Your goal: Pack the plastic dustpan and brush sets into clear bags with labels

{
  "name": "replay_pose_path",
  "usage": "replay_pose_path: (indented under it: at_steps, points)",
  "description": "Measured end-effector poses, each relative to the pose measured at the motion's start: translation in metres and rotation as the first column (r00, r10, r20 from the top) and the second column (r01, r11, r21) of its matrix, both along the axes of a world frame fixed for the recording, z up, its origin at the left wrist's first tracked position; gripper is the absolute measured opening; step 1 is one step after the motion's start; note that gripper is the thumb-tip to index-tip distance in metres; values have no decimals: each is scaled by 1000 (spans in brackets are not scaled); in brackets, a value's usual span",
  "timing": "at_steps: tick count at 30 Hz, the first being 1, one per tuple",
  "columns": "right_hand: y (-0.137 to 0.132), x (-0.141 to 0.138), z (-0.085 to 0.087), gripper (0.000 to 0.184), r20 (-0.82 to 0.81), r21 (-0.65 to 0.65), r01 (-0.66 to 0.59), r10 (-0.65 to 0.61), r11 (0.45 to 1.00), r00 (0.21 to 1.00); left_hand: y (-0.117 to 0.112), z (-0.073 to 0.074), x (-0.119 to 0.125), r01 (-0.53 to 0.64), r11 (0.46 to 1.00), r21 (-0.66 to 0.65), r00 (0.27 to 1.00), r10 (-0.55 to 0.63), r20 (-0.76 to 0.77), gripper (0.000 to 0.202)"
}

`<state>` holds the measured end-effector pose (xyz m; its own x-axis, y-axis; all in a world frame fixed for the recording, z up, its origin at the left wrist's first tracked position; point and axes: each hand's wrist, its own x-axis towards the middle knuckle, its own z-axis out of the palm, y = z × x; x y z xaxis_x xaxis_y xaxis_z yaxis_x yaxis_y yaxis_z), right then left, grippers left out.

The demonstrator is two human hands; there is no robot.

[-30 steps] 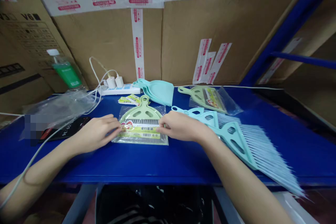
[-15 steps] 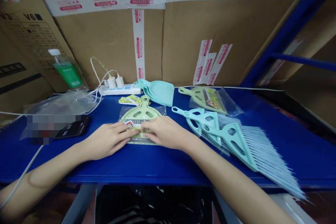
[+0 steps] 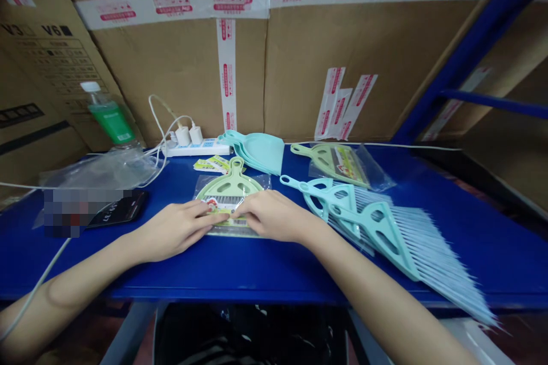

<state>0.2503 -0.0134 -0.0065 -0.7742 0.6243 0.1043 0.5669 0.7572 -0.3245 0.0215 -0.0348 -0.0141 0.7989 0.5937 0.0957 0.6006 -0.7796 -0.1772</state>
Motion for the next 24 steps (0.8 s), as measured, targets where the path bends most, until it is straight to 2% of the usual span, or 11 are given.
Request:
replay_pose_path:
  at_steps: [13, 20, 24]
  points:
    - [0, 8, 8, 46, 117, -33, 79, -75, 996, 990, 2, 4, -6, 14, 1000, 8, 1000, -14, 12, 34]
    - [0, 24, 18, 49, 166, -163, 128, -101, 978, 981, 5, 15, -15, -55, 998, -25, 998, 55, 5, 35]
    - [2, 32, 20, 47, 186, -185, 180, -145, 966, 972, 7, 19, -18, -101, 993, -56, 995, 102, 17, 35]
